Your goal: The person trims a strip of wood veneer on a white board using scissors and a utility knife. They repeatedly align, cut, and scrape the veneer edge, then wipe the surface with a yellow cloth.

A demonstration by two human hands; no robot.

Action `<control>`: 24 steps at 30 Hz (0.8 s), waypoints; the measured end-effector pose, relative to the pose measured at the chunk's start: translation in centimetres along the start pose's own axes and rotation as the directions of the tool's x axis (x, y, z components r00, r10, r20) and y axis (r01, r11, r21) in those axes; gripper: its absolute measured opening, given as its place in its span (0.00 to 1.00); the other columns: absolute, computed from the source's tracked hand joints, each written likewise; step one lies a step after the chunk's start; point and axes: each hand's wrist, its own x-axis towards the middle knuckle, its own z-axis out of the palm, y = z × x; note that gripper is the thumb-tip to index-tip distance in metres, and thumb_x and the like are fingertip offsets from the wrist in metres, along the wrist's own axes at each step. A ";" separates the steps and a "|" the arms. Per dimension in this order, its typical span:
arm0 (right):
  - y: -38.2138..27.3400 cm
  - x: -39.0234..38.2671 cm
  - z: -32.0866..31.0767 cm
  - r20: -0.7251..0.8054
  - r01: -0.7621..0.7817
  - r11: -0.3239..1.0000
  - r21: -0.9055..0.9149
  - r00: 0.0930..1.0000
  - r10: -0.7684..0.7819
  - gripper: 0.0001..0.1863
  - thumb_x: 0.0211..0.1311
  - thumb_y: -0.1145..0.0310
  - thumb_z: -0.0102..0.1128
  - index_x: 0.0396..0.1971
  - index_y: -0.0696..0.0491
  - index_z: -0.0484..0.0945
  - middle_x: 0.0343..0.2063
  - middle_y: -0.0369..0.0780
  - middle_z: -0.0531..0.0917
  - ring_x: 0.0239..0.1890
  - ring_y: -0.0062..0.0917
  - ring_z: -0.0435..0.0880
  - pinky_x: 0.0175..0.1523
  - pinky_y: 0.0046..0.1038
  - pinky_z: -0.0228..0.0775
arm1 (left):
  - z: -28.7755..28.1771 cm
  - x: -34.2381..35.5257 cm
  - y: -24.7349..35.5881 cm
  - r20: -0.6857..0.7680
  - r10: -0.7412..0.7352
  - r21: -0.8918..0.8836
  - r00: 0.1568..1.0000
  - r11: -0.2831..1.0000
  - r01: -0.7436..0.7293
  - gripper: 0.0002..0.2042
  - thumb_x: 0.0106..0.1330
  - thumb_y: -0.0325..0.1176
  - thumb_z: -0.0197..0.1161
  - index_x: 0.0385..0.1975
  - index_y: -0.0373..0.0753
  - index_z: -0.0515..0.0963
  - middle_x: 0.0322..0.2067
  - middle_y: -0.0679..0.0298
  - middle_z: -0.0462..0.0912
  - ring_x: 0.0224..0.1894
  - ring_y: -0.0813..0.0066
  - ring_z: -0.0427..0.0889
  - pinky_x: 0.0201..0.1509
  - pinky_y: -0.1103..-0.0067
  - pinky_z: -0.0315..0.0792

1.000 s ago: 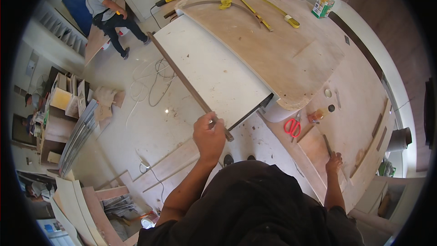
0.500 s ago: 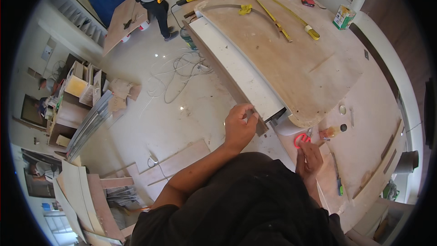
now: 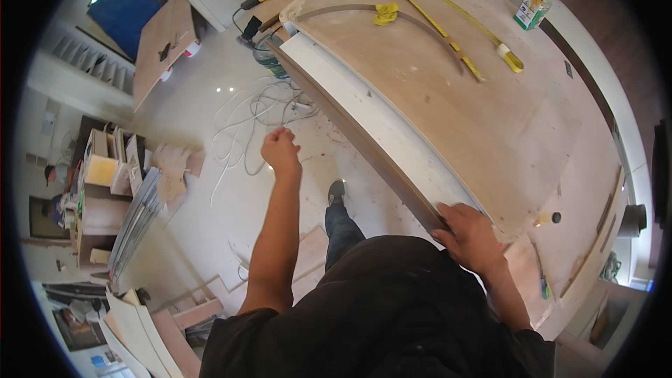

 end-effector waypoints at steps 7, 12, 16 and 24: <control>-3.3 2.2 1.9 -0.064 -0.481 0.868 -0.126 0.877 0.476 0.12 0.48 0.68 0.77 0.30 0.56 0.84 0.27 0.46 0.82 0.30 0.46 0.83 0.34 0.43 0.74 | 4.9 30.1 -3.7 0.035 0.026 0.139 0.999 0.990 -0.031 0.11 0.61 0.30 0.65 0.36 0.29 0.85 0.28 0.55 0.87 0.33 0.65 0.87 0.35 0.72 0.79; -5.6 3.1 5.7 -0.225 -0.534 0.685 -0.496 0.841 0.493 0.15 0.47 0.70 0.75 0.29 0.55 0.75 0.28 0.48 0.76 0.31 0.51 0.78 0.35 0.51 0.68 | 11.9 39.6 -3.9 0.201 0.268 0.428 0.942 0.841 -0.330 0.13 0.57 0.34 0.65 0.36 0.33 0.88 0.37 0.48 0.90 0.41 0.52 0.90 0.49 0.67 0.80; -6.2 4.3 7.9 -0.287 -0.662 0.473 -0.581 0.711 0.642 0.17 0.48 0.70 0.77 0.31 0.55 0.74 0.32 0.48 0.76 0.36 0.50 0.79 0.39 0.50 0.69 | 16.5 42.8 -3.4 0.331 0.325 0.464 0.886 0.761 -0.453 0.11 0.59 0.35 0.64 0.36 0.36 0.87 0.36 0.50 0.89 0.42 0.47 0.88 0.48 0.62 0.80; -8.7 7.7 9.1 -0.310 -0.750 0.291 -0.595 0.548 0.777 0.16 0.51 0.68 0.77 0.32 0.55 0.76 0.36 0.47 0.78 0.41 0.48 0.80 0.43 0.49 0.72 | 29.1 45.3 -3.9 0.736 0.367 0.381 0.569 0.470 -0.796 0.18 0.62 0.30 0.63 0.52 0.35 0.80 0.55 0.48 0.82 0.57 0.45 0.80 0.57 0.56 0.77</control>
